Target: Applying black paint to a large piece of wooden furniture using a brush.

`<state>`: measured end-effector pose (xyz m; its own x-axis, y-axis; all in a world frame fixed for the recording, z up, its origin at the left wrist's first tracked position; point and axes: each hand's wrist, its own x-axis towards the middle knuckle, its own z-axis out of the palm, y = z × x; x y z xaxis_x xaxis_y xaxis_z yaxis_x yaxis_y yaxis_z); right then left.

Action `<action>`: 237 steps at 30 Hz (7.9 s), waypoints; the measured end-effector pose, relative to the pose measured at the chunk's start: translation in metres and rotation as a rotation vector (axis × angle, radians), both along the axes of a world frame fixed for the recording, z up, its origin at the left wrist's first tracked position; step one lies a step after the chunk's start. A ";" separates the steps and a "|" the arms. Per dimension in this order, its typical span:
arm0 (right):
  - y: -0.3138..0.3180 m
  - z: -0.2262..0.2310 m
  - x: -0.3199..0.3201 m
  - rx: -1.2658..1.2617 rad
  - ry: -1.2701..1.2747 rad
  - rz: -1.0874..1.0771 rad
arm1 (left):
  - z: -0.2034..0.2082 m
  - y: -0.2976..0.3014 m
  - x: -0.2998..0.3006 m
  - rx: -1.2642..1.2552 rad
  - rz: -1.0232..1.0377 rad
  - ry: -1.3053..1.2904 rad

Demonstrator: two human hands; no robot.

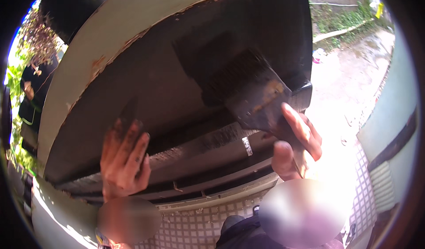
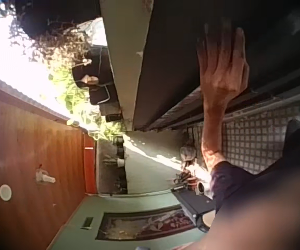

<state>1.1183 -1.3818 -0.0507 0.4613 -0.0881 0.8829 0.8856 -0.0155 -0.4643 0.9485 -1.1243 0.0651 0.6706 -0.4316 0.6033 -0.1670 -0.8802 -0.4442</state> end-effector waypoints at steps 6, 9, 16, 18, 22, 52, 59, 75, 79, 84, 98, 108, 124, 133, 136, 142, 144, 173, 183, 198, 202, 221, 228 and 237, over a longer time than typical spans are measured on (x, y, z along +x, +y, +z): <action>0.043 0.059 0.023 0.166 -0.194 -0.077 | 0.053 0.047 0.050 0.398 0.038 0.117; 0.056 0.071 0.019 0.154 -0.177 -0.126 | 0.059 0.066 0.060 0.475 0.034 0.122; 0.074 0.072 0.031 0.237 -0.191 -0.194 | 0.062 0.077 0.068 0.523 -0.019 0.181; 0.075 0.073 0.031 0.193 -0.180 -0.210 | 0.062 0.082 0.068 0.524 -0.014 0.189; 0.072 0.057 0.038 0.059 -0.231 -0.227 | 0.059 0.086 0.066 0.529 -0.003 0.140; 0.075 0.048 0.027 0.013 -0.265 -0.262 | 0.055 0.077 0.068 0.502 -0.011 0.067; 0.051 0.063 -0.009 -0.022 -0.121 -0.247 | 0.064 0.075 0.071 0.489 -0.127 0.075; 0.071 0.061 -0.001 0.036 -0.329 -0.287 | 0.059 0.086 0.075 0.509 -0.352 -0.025; 0.087 0.081 0.010 0.014 -0.342 -0.339 | 0.061 0.084 0.075 0.509 -0.334 -0.011; 0.078 0.056 0.005 -0.160 -0.318 -0.261 | 0.059 0.088 0.077 0.495 -0.343 -0.014; 0.073 0.046 -0.001 -0.193 -0.331 -0.183 | 0.058 0.079 0.074 0.477 -0.303 -0.061; 0.087 0.058 0.007 -0.076 -0.238 -0.221 | 0.062 0.079 0.073 0.484 -0.326 -0.041; 0.032 -0.038 -0.075 0.260 -0.048 0.241 | 0.038 0.080 0.001 0.201 -0.282 -0.088; 0.094 -0.121 -0.144 0.216 0.595 0.500 | -0.188 0.099 -0.165 -0.754 0.215 -0.247; 0.109 -0.146 -0.183 0.106 0.749 0.534 | -0.284 0.089 -0.214 -1.136 0.569 0.061; 0.174 -0.120 -0.235 -0.291 0.578 0.484 | -0.442 0.109 -0.307 -1.372 0.685 0.465; 0.191 -0.125 -0.236 -0.273 0.494 0.546 | -0.486 0.120 -0.340 -1.481 0.749 0.485; 0.599 -0.208 -0.570 -1.120 0.552 1.613 | -0.653 0.037 -0.633 -2.320 1.812 -0.615; 0.749 -0.203 -0.788 -1.113 0.330 2.007 | -0.658 -0.079 -0.637 -2.545 1.873 -1.636; 0.664 -0.317 -1.105 -1.711 -0.374 2.017 | -0.680 0.092 -0.850 -2.138 1.634 -2.222; 0.646 -0.389 -1.184 -1.844 -0.447 2.098 | -0.702 0.117 -0.934 -1.995 1.919 -2.047; 0.631 -0.725 -1.361 -2.219 0.433 2.131 | -0.851 0.166 -1.136 -1.457 2.521 -1.753; 0.646 -0.740 -1.369 -2.279 0.434 2.166 | -0.856 0.171 -1.137 -1.480 2.503 -1.690; 0.634 -0.726 -1.378 -2.124 0.111 2.178 | -0.857 0.171 -1.138 -1.502 2.582 -1.623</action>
